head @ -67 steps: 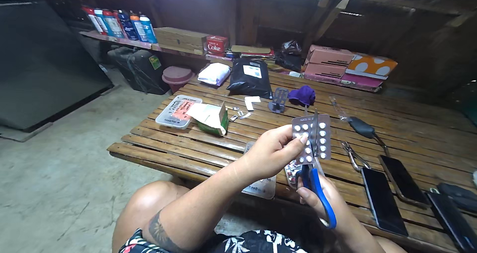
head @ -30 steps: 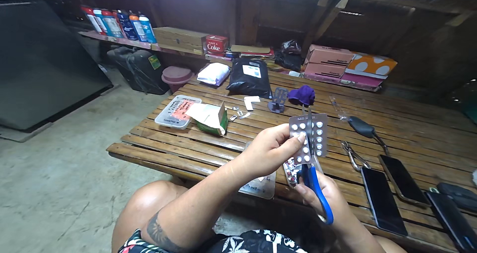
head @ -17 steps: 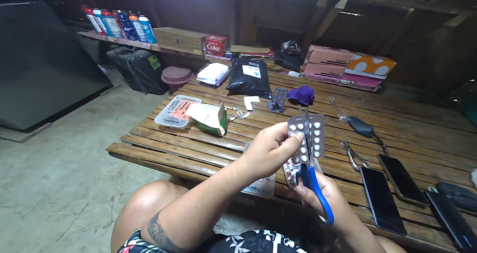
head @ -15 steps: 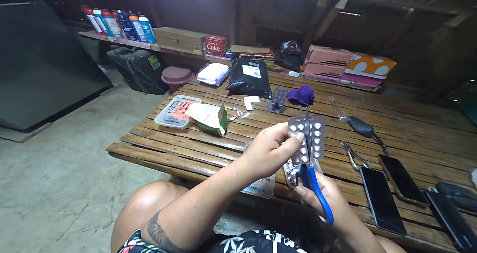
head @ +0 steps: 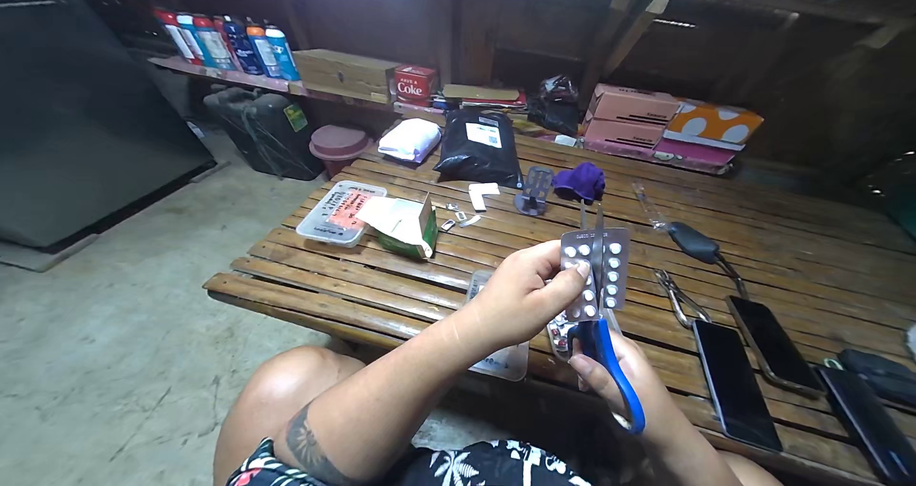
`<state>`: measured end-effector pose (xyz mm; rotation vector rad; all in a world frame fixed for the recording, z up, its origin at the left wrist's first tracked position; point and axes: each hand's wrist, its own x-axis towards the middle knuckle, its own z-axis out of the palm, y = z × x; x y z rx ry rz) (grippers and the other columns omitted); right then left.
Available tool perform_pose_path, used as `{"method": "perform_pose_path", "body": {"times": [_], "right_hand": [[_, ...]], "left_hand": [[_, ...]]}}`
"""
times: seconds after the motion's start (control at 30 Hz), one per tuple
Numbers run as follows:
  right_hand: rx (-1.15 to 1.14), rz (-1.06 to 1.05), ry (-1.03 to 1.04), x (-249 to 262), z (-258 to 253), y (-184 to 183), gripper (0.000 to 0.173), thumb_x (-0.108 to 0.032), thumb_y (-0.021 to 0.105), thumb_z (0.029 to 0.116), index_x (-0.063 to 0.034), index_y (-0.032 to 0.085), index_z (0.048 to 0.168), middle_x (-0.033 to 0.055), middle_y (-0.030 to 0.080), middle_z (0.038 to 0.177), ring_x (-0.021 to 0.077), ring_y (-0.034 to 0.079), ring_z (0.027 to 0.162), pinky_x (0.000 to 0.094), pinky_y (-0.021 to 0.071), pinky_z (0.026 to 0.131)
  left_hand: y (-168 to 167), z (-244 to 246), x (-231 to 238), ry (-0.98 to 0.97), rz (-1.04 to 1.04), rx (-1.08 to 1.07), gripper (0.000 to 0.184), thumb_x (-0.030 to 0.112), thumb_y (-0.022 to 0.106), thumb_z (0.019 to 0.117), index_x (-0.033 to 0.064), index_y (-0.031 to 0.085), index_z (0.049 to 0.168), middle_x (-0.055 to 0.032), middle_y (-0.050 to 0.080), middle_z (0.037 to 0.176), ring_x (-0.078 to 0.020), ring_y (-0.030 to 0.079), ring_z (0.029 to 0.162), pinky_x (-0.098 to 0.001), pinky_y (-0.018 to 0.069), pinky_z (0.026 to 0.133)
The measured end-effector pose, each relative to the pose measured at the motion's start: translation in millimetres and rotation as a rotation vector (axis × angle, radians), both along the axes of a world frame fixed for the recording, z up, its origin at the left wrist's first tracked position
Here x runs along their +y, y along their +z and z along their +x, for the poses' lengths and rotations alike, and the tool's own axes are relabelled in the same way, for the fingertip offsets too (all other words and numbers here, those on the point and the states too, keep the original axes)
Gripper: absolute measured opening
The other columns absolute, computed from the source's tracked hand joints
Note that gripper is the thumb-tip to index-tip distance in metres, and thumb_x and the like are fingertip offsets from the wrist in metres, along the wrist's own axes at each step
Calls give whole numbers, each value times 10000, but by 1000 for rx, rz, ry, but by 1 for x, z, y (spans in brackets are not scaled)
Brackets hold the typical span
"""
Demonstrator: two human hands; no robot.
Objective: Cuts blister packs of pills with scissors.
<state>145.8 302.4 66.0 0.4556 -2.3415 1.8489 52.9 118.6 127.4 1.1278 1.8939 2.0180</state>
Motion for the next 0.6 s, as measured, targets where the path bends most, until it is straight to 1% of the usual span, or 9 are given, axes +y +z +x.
{"method": "perform_pose_path", "body": {"times": [0.2,0.4,0.6], "right_hand": [[-16,-4,-33,-2,0,-2,359,-527,666,946,-172,625,979,-119,581,730,-41,546,605,140,483,552],[-17,-32,-20,-3,1,-4,364,-535,657,950,-175,623,990,-117,576,724,-38,545,603,143,485,555],[-4,22,-48,-2,0,-2,380,-544,662,941,-166,629,968,-122,580,716,-44,544,597,141,481,545]], "left_hand": [[-1,0,1,-3,9,-18,213,116,469,1039,28,662,1052,34,687,833,-9,672,763,-224,588,750],[-2,-1,2,-26,24,-30,212,122,462,1045,29,652,1051,34,680,829,-11,667,757,-229,586,748],[-1,-1,0,-36,3,-59,215,126,459,1045,37,655,1048,35,682,832,-12,668,761,-228,585,749]]}}
